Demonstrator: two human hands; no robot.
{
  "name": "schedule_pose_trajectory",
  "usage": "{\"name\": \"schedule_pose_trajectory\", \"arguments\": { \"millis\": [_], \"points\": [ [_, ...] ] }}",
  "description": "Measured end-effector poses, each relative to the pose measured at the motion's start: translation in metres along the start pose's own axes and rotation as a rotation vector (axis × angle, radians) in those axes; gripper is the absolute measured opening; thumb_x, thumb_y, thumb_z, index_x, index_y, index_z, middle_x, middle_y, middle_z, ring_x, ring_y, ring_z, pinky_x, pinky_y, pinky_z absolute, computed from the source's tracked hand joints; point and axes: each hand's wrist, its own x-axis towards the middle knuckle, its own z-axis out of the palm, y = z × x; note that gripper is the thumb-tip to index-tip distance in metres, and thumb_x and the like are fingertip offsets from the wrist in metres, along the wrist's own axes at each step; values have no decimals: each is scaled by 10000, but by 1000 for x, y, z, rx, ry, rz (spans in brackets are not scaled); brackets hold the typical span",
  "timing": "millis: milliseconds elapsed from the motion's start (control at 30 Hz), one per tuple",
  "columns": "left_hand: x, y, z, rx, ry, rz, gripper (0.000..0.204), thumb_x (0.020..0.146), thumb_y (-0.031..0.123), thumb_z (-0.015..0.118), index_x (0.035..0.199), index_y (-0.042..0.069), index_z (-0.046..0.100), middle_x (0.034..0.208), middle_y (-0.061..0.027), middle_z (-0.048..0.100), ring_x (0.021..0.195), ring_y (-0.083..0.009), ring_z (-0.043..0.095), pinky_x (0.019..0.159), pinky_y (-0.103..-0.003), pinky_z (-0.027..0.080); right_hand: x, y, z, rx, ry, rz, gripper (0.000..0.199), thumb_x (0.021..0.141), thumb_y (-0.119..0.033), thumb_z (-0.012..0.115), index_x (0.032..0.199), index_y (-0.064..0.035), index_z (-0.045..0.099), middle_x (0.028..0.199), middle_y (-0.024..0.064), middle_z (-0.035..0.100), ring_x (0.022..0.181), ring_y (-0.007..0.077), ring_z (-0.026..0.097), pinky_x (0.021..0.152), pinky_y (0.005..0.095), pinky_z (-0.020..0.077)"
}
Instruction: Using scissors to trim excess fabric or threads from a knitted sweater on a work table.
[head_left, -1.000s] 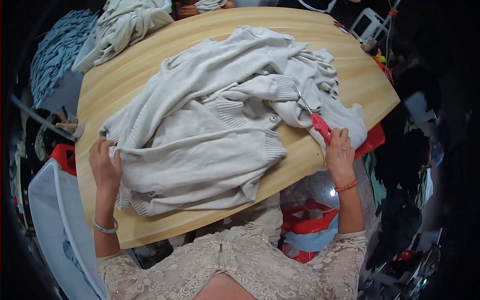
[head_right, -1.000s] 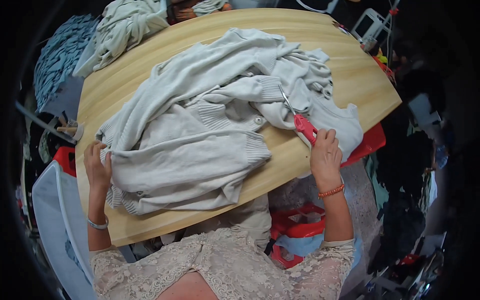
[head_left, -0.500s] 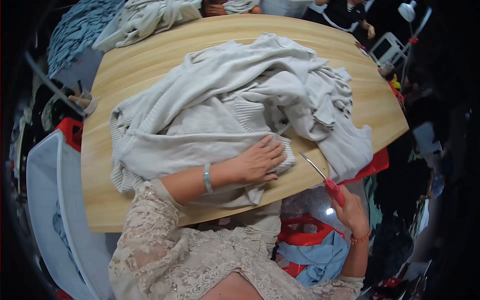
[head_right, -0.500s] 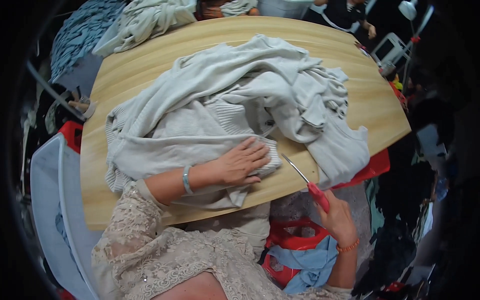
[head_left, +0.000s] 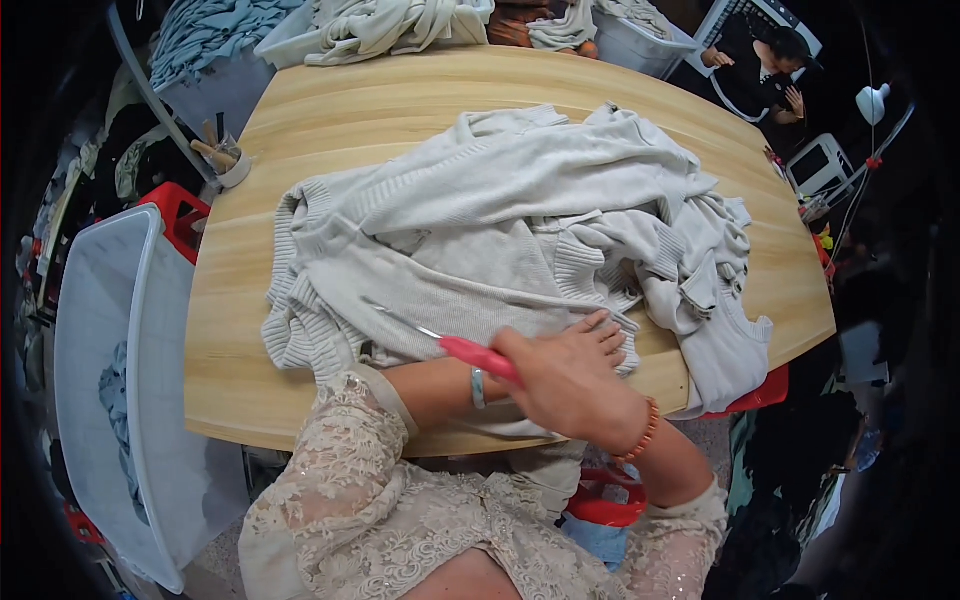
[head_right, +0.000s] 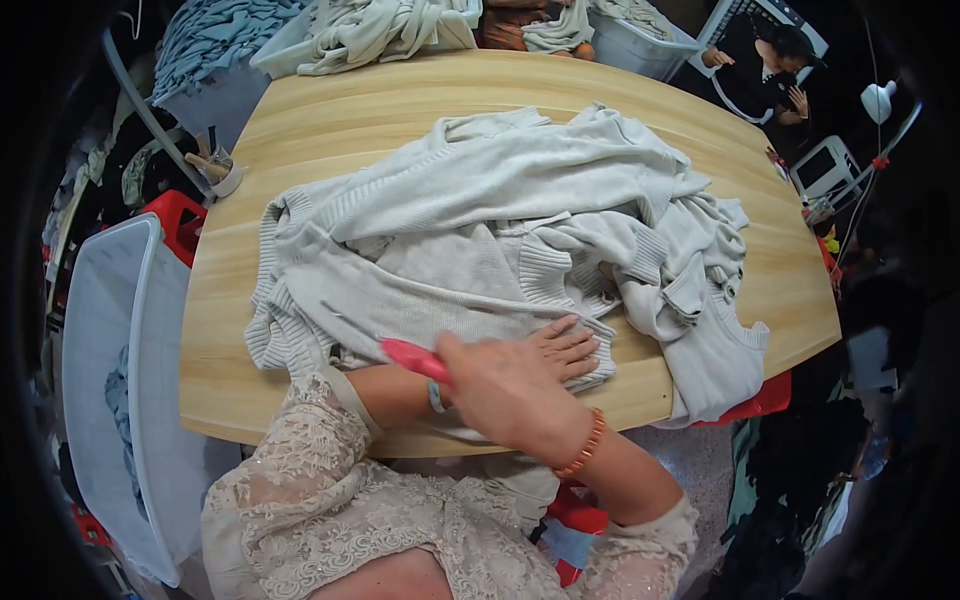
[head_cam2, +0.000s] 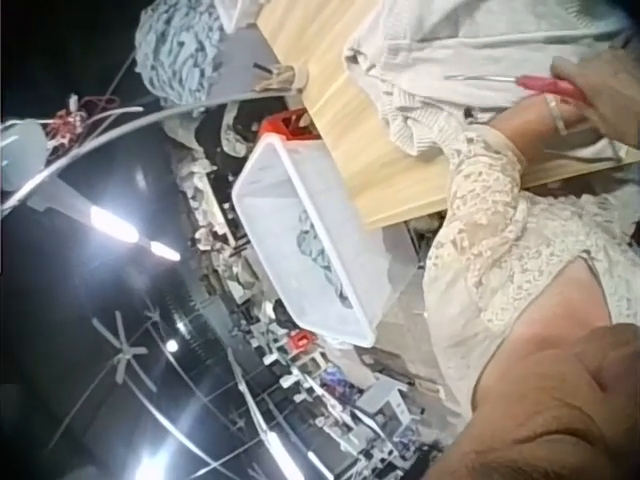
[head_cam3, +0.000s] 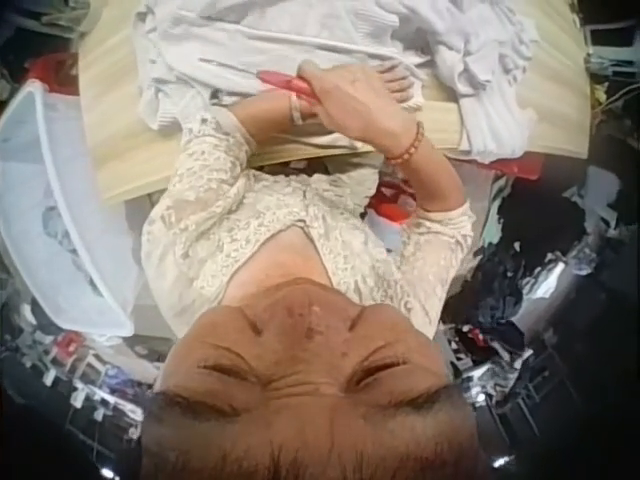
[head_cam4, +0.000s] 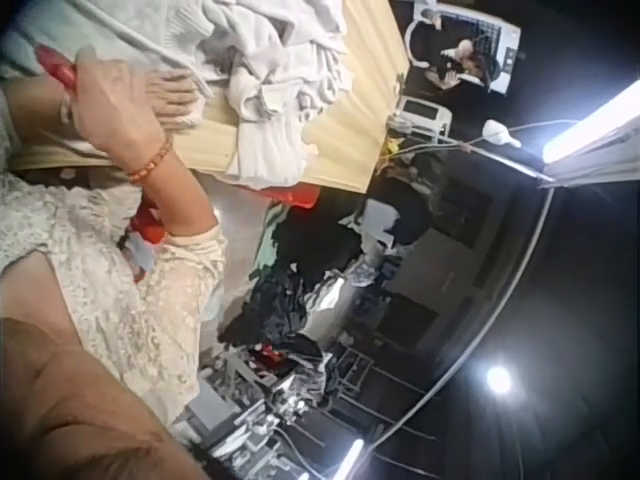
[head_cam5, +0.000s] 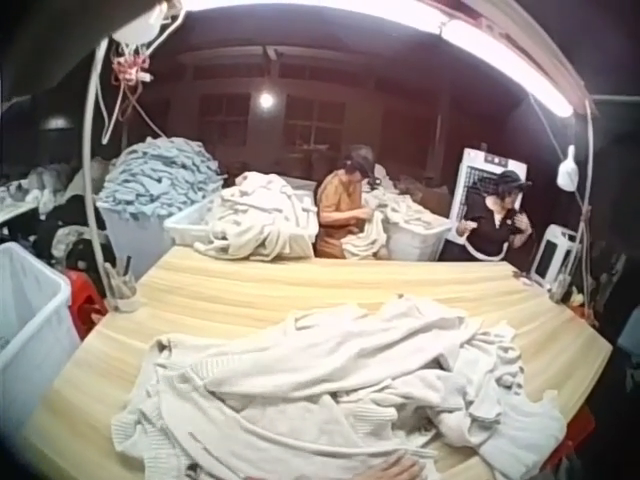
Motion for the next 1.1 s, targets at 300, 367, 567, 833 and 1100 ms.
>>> {"name": "schedule_pose_trajectory", "arguments": {
  "millis": [300,367,567,833,1100],
  "points": [
    [-7,4,-29,1049,-391,40,664,845,416,523,1398,56,450,1476,-227,400,1437,-325,299,1209,-537,96,-38,22,-13,0,-34,156,249,848,-160,645,1056,-59,554,751,206,624,720,432,616,656,490,480],
    [18,57,-19,1085,-483,-87,484,826,358,614,1196,54,548,1272,-216,522,1267,-348,458,1123,-522,248,-90,42,-24,71,105,333,221,846,-138,663,1038,-67,581,785,209,627,752,427,616,663,474,482],
    [65,158,-152,1380,228,-10,253,765,185,743,939,24,655,971,-175,657,926,-361,625,815,-444,481,-169,104,-29,-43,498,728,195,882,-229,679,915,-42,632,732,219,649,712,439,632,623,497,490],
    [111,113,-247,893,312,-723,238,837,195,710,907,-31,685,722,-12,612,668,-71,523,584,-267,449,-91,167,-26,248,635,691,322,946,-223,614,741,25,623,598,84,641,542,145,610,531,312,470],
    [48,151,-81,1356,-786,-57,128,719,155,605,801,56,608,820,-57,562,875,-232,516,783,-346,391,-58,186,-80,134,748,657,302,900,-256,641,785,21,673,633,147,650,588,262,648,573,386,469]
  ]
}}
